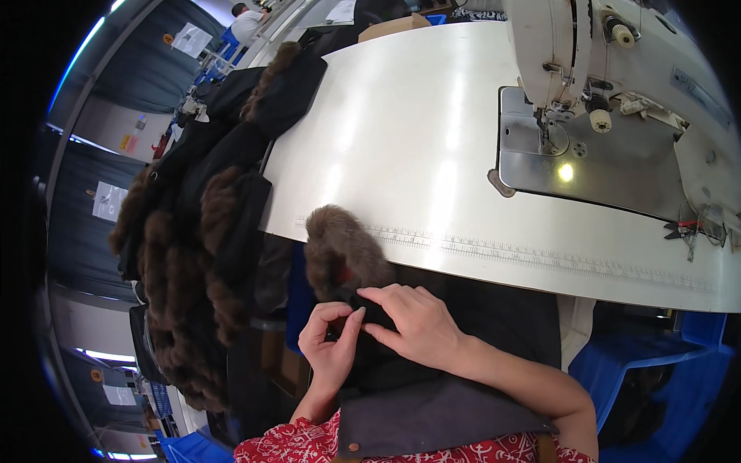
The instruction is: Preparing and sewing fur trim onto a black garment using an industrial sewing machine.
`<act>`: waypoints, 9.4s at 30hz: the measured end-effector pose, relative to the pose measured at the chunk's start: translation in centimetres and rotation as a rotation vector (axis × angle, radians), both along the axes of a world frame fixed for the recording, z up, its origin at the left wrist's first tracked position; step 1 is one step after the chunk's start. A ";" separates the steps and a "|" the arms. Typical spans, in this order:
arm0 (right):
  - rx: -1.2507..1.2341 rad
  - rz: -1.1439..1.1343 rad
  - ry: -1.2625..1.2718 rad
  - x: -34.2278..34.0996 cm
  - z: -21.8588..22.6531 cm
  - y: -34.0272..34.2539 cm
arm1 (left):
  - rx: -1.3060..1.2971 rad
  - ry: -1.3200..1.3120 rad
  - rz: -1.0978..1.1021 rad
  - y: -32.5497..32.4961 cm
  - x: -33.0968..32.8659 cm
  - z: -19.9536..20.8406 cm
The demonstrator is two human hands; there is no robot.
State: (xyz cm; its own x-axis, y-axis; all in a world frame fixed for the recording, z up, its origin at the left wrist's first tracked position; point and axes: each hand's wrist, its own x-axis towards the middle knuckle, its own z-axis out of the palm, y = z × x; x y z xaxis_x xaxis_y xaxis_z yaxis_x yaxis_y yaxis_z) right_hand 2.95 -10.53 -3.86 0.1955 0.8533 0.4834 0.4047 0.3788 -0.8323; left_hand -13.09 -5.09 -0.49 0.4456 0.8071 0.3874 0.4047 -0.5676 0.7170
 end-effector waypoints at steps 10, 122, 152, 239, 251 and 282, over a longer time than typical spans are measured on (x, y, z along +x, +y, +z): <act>-0.135 0.016 0.167 -0.1 -1.4 0.2 | -0.594 -0.362 -0.013 -0.2 -1.0 0.0; 0.317 0.270 -0.931 3.1 0.3 -1.1 | -0.522 0.072 -0.253 3.7 -1.3 5.4; -0.381 0.131 -0.189 1.4 0.6 -4.2 | 0.164 0.212 -0.615 -3.3 -1.1 3.5; -0.542 0.133 0.407 0.0 -1.4 -4.6 | 0.421 0.365 -0.304 -3.8 -3.0 -0.9; -0.417 0.082 0.222 -0.3 -0.9 -3.9 | 0.088 0.670 -0.250 -3.8 -3.5 2.4; -0.077 0.404 -0.314 1.3 -0.6 -1.6 | 0.613 0.694 -0.594 -1.1 -6.5 3.8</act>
State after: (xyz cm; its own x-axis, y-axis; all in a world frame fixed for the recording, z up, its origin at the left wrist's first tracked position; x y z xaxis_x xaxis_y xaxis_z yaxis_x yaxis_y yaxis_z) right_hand 4.28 -12.10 -4.51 -0.3019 0.8660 0.3987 0.4736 0.4992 -0.7257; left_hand -19.54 -6.19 3.33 0.9752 0.1482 0.1642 0.1553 -0.9874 -0.0311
